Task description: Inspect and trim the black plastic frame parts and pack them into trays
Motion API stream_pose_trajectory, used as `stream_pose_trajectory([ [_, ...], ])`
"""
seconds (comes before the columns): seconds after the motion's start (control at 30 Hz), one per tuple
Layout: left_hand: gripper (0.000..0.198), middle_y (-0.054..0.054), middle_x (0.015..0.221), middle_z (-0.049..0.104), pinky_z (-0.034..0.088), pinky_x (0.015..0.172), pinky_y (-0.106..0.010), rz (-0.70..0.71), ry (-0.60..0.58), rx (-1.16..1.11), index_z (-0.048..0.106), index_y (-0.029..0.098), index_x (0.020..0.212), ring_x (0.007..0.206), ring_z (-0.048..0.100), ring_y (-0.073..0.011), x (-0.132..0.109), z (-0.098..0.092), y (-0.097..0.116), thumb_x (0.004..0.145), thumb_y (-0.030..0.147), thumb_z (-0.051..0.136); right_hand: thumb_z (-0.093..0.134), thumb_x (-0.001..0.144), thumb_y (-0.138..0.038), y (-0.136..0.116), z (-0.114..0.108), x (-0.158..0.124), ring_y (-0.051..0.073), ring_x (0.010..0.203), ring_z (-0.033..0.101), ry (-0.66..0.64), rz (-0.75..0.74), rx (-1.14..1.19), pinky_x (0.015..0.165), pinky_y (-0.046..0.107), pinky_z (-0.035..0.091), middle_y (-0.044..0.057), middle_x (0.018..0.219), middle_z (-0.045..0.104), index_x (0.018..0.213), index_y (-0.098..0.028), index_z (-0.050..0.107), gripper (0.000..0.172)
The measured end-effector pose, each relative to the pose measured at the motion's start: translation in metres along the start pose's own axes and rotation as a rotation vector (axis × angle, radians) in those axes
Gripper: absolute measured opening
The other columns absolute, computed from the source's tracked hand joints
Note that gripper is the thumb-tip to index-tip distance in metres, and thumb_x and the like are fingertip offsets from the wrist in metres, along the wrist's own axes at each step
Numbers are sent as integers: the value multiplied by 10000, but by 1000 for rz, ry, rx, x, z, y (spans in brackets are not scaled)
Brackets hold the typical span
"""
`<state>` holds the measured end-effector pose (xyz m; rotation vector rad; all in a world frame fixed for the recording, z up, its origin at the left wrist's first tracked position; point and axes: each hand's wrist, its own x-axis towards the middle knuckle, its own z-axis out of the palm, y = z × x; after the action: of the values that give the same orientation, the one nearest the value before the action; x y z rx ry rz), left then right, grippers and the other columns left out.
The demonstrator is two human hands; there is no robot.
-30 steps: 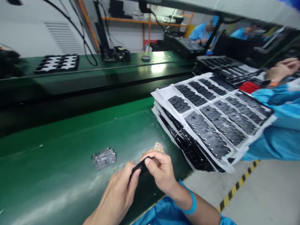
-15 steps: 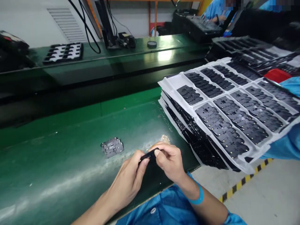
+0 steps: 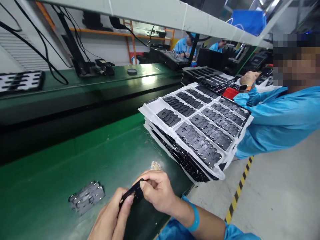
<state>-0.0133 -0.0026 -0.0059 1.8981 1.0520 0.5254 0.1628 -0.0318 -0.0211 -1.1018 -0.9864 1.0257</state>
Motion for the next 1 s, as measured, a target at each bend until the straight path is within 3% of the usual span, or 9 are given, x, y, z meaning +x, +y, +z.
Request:
stream_pose_trajectory([
  [0.13, 297, 45, 671, 562, 455, 558, -254, 41, -9, 52, 530, 266, 882, 554, 551, -163, 7, -5, 2, 1085, 472, 464, 669, 881, -236, -2, -8, -2, 80, 499, 482, -41, 11, -43, 444, 196, 379, 18, 744, 673, 866, -168, 783, 133],
  [0.33, 273, 47, 713, 510, 389, 613, -258, 32, -34, 100, 465, 242, 864, 619, 503, -144, 12, -11, 11, 1100, 378, 435, 656, 971, -276, -6, -22, 1, 91, 455, 502, -196, 102, -4, 468, 211, 413, -48, 588, 566, 1048, -158, 765, 178],
  [0.6, 263, 52, 721, 465, 324, 604, -266, 44, -60, 70, 408, 239, 860, 610, 408, -130, 4, -14, 13, 1108, 325, 424, 625, 1017, -390, -13, -11, 3, 88, 395, 450, -138, 96, -74, 411, 224, 371, -59, 528, 514, 892, -177, 755, 279],
  [1.0, 251, 66, 714, 438, 289, 594, -266, 34, -100, 38, 368, 242, 870, 604, 381, -126, 7, -11, 7, 1109, 309, 404, 592, 1008, -290, 0, -12, 2, 75, 377, 459, -116, 80, -117, 405, 215, 347, -46, 572, 568, 886, -170, 734, 222],
])
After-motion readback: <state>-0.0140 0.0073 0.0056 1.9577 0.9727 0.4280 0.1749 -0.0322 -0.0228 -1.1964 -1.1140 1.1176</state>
